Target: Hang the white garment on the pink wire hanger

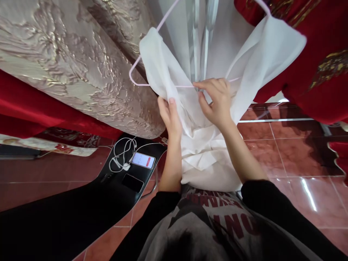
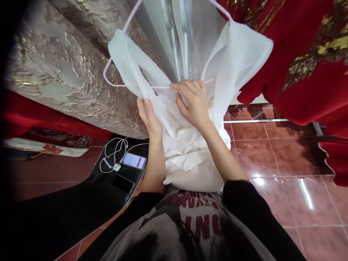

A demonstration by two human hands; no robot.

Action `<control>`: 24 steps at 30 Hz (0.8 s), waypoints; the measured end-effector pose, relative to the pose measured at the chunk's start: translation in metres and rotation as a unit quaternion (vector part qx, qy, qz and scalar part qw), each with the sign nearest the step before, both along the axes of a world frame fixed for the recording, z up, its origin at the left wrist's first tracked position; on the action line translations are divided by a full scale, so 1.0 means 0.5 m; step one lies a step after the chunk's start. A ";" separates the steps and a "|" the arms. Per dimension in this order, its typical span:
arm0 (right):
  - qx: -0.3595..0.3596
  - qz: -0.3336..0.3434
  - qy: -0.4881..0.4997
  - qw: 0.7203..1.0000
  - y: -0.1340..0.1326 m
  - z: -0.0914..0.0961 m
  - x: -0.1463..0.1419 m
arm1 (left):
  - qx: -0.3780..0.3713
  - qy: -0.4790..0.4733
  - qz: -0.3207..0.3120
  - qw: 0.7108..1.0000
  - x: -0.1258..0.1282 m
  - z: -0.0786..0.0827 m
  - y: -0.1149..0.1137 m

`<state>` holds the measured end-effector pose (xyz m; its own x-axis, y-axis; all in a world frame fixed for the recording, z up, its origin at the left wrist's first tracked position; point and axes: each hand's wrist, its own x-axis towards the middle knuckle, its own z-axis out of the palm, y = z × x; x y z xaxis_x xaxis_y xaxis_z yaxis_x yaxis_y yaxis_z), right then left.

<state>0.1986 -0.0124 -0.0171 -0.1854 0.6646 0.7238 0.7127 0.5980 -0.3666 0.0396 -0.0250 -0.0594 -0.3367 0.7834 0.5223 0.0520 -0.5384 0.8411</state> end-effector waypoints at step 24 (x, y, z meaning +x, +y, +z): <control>0.012 -0.003 0.039 0.999 -0.015 -0.008 -0.013 | 0.002 -0.041 0.024 0.999 -0.018 0.045 -0.037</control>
